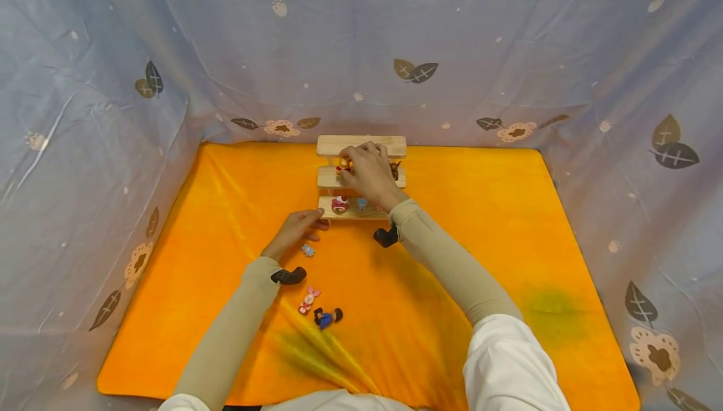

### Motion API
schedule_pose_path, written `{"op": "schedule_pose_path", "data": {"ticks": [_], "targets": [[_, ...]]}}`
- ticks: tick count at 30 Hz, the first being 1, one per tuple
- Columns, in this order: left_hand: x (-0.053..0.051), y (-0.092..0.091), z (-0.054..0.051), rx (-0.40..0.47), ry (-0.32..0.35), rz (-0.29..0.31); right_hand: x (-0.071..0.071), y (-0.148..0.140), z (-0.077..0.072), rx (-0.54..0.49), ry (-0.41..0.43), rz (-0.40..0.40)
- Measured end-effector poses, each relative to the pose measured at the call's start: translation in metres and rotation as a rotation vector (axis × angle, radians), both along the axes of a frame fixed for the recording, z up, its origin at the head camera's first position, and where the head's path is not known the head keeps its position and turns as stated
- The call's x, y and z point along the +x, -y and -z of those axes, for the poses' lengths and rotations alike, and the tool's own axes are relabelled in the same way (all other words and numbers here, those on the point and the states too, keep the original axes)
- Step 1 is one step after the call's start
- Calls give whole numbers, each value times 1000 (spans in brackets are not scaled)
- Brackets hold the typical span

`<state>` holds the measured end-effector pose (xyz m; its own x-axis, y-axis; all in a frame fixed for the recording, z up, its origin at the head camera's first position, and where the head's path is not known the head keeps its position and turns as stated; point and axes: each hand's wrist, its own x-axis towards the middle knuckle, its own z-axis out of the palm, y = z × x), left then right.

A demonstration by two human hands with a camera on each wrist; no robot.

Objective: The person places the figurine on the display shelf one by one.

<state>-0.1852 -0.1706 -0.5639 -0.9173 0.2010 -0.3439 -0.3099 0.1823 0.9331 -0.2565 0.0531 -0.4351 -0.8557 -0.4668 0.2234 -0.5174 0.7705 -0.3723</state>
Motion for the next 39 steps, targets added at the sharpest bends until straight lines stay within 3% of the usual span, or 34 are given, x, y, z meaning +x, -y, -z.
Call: {"op": "schedule_pose_path", "data": {"ticks": [14,24,39], "targets": [[0,-2,-5,-2,-4,1,-1,2,0,24,42,20],[-1,-1,-5,2,-12,-3,0,5,0,82,-7,0],[1,-2,1,-1,-2,-11,5,2,5,42,6,-2]]}}
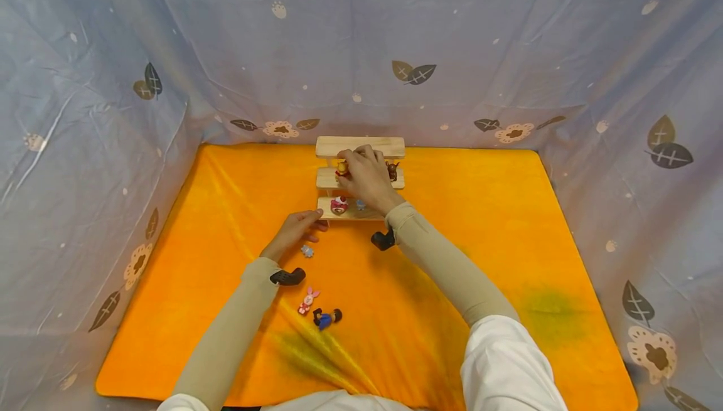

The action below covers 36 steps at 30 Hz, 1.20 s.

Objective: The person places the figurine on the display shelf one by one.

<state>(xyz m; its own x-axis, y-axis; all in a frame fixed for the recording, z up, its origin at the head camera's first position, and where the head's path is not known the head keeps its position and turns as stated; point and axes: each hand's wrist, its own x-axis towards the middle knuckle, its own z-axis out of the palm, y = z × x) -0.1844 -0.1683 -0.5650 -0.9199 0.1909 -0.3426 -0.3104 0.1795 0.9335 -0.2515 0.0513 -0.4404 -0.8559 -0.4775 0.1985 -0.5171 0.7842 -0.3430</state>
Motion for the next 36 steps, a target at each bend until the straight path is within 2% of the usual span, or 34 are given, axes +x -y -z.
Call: {"op": "schedule_pose_path", "data": {"ticks": [6,12,18,23,28,36], "targets": [[1,-1,1,-11,-2,-2,1,-2,2,-20,24,11],[1,0,2,-6,-3,6,11,-3,-7,-101,42,26],[1,1,0,6,13,4,38,1,-25,-303,84,-16],[0,0,-4,4,16,1,65,-5,-32,-458,210,-95],[-1,0,-4,-5,10,-1,88,-13,-26,-510,292,-100],[-1,0,-2,-15,1,0,109,-21,-8,-502,328,-101]]}}
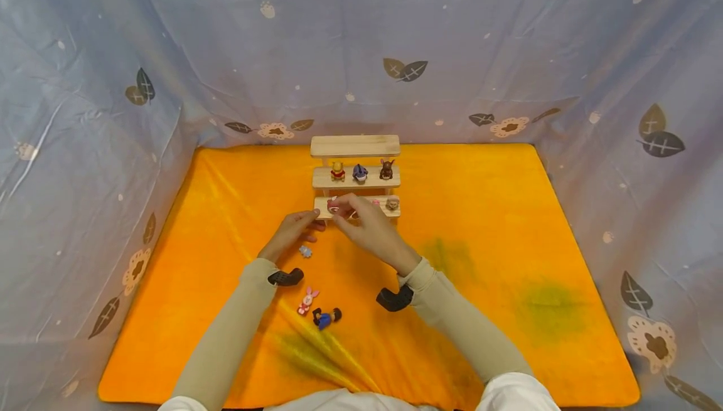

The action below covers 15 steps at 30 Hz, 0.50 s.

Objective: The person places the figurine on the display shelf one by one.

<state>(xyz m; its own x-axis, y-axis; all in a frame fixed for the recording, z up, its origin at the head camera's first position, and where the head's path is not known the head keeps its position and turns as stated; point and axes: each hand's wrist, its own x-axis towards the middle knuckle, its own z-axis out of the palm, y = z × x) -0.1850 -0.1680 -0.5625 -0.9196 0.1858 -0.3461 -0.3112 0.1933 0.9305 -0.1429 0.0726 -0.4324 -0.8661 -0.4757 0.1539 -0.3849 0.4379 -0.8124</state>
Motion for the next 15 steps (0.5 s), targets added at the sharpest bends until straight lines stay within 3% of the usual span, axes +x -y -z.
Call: {"op": "schedule_pose_path", "data": {"ticks": [15], "targets": [[0,1,1,8,7,1,27,-7,23,-29,100,-58]]}}
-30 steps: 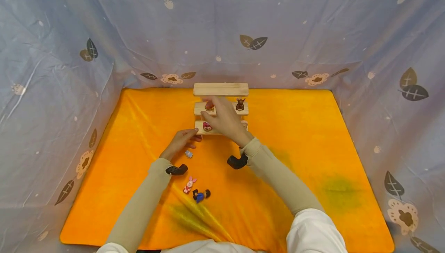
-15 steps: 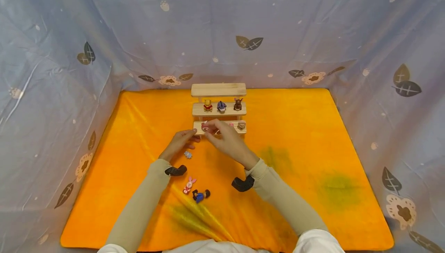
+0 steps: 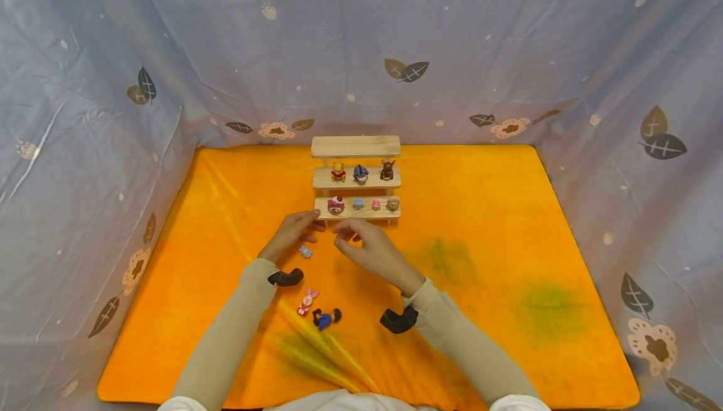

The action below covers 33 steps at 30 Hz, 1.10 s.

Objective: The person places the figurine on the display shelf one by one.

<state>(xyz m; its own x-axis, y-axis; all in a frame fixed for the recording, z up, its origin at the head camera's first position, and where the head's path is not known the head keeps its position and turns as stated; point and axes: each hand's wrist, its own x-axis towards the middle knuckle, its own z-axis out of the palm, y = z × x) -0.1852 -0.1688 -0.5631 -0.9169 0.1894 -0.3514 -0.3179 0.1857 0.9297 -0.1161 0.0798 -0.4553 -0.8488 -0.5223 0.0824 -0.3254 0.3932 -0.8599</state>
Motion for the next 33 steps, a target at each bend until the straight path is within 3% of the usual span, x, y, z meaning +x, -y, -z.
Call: {"op": "schedule_pose_path", "data": {"ticks": [10,23,33], "targets": [[1,1,-2,-11,-1,-4,10,7,19,-11,27,-69],[0,0,0,-9,-14,5,28,21,48,83,70,-161],[-1,0,0,-19,-8,11,37,27,60,138,164,-334]]}}
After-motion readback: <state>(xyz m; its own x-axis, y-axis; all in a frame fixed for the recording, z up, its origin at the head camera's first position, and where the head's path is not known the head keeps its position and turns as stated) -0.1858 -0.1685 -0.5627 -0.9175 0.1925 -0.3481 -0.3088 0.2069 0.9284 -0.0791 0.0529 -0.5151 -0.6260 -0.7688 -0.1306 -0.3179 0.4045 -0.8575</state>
